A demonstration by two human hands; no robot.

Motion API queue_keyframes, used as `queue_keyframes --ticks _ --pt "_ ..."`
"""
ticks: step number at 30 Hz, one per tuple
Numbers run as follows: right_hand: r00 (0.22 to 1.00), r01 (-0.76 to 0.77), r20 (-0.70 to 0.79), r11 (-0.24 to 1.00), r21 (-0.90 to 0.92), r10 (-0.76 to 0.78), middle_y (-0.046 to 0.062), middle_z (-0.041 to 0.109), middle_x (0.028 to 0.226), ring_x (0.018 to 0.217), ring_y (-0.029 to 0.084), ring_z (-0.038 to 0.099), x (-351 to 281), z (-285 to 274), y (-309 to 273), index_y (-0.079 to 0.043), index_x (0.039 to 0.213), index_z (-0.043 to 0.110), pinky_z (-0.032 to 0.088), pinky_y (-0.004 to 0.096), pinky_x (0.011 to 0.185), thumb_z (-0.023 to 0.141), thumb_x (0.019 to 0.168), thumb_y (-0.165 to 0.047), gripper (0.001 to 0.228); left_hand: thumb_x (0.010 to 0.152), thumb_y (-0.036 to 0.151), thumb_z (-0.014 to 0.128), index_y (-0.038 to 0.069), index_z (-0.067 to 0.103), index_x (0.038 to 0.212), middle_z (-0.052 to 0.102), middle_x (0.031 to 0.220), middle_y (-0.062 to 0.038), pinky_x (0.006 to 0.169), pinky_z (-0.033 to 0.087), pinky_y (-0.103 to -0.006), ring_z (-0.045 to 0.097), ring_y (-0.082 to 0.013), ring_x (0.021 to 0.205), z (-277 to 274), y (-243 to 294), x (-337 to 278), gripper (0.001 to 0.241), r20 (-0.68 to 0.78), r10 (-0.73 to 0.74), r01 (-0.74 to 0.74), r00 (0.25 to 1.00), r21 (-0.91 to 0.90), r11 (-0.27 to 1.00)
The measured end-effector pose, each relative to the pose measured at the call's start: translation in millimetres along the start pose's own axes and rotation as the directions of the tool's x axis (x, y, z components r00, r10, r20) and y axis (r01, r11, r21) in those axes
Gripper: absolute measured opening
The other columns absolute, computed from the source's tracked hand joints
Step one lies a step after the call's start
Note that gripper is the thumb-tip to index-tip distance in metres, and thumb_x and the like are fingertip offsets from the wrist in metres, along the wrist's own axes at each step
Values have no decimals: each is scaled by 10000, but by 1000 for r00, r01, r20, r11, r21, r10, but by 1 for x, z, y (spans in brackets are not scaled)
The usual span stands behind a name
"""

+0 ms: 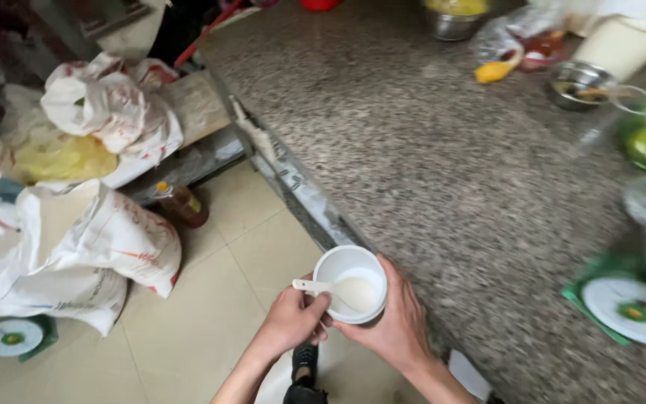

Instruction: The person pours oil and milk into a pot containing dough, adds water using a red scoop, and سپس incorporates a white powder from a small container.

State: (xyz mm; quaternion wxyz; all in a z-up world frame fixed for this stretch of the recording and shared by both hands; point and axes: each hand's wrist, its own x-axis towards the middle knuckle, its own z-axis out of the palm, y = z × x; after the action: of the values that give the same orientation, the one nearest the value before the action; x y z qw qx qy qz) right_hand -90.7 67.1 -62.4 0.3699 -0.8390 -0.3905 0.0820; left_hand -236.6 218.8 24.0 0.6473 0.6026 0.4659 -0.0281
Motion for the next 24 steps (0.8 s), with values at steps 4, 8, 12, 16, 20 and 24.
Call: queue_keyframes --ticks 4,8,12,16,20,24 --pt "993 -30 109 999 -43 35 81 552 1721 1565 324 548 47 74 -30 -193 1710 376 539 562 1108 1117 492 -647 1496 953 151 595 136 758 1123 812 687 -77 634 674 -287 759 -155 539 -74 -6 50 237 -68 39 -33 997 91 995" --pt "932 166 343 979 -120 -116 223 401 1801 1672 369 389 108 129 -21 -60 1761 288 350 471 1317 1072 726 -599 1406 944 304 617 197 765 858 848 681 21 932 664 -256 872 -105 695 -137 -47 145 202 -95 -3 28 995 266 964" --pt "940 311 238 902 -299 -246 246 632 1588 1492 470 590 161 118 36 -72 1608 551 454 594 1239 826 811 -740 1075 921 466 688 178 812 936 885 838 -20 905 627 -392 863 -211 982 -166 -113 279 313 -223 -56 121 973 292 949" --pt "801 -141 231 549 -824 552 88 326 1821 1661 306 365 199 121 93 -157 1760 306 483 526 1288 538 821 -965 1260 893 418 681 93 797 1246 846 1194 -183 931 632 -501 796 -413 1145 -171 -126 394 494 -276 -19 101 961 285 953" --pt "907 -22 189 490 -872 376 209 331 1916 1767 393 333 166 125 139 -87 1766 370 471 560 1299 478 771 -1003 1356 960 346 711 13 848 1191 864 1088 -176 812 687 -499 840 -371 997 -159 -86 473 428 -265 -58 93 963 122 988" --pt "923 -79 53 324 -943 380 34 443 1925 1704 251 529 143 126 141 -259 1773 438 601 384 1157 528 693 -1023 1327 979 397 699 30 864 1194 870 1155 -165 898 637 -536 825 -380 1129 -128 -99 608 457 -270 -31 79 962 169 982"
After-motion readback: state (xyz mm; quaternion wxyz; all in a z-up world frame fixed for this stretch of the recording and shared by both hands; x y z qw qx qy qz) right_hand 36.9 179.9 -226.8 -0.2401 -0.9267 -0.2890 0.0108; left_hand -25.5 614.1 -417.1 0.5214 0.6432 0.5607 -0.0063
